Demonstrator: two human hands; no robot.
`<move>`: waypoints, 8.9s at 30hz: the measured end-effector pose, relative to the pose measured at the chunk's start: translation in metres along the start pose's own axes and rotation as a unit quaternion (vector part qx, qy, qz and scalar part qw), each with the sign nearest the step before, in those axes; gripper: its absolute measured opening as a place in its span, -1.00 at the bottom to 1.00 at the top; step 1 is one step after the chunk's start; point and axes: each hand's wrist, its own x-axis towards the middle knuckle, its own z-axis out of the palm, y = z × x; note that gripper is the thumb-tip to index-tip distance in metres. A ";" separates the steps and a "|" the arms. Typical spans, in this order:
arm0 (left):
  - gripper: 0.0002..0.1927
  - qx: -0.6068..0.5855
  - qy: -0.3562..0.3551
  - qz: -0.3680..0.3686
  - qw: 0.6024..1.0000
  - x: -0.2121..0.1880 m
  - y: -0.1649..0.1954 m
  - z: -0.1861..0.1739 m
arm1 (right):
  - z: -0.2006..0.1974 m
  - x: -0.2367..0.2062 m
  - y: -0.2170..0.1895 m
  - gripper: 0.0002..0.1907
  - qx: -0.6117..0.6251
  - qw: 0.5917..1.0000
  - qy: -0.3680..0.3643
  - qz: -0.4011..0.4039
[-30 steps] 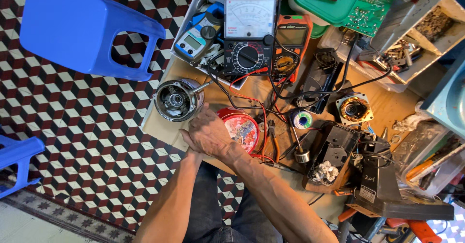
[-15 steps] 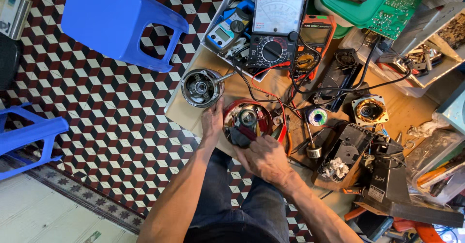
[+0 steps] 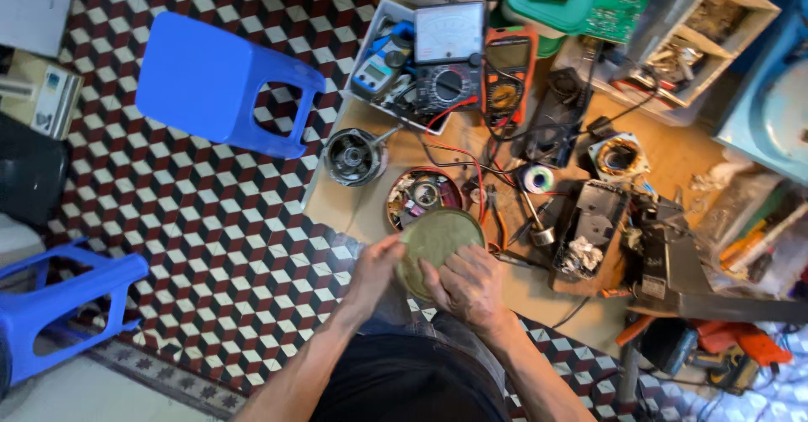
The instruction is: The person works at a cluttered workbench repairing an electronic device. They handle a black casing, remove and inspect a green circuit board, manipulate internal wiring and components, and hold the opened housing and board up under the desk lamp while checking the assembly.
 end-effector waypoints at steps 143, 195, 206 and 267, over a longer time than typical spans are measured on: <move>-0.70 -0.163 -0.114 -0.009 0.980 -0.007 0.038 0.055 | -0.034 -0.072 0.135 -0.79 0.260 0.765 0.217 0.547; -0.78 -0.260 -0.047 0.016 0.964 -0.027 0.054 0.060 | -0.152 -0.125 0.209 -0.71 -0.205 0.885 0.153 0.390; -0.86 -0.372 -0.043 0.051 0.926 -0.030 0.023 0.032 | 0.009 -0.083 0.025 -0.39 0.507 0.650 0.025 0.565; 0.01 -0.087 0.098 -0.089 0.987 0.036 0.028 -0.026 | 0.071 -0.042 0.074 -0.20 0.215 0.739 -0.105 0.629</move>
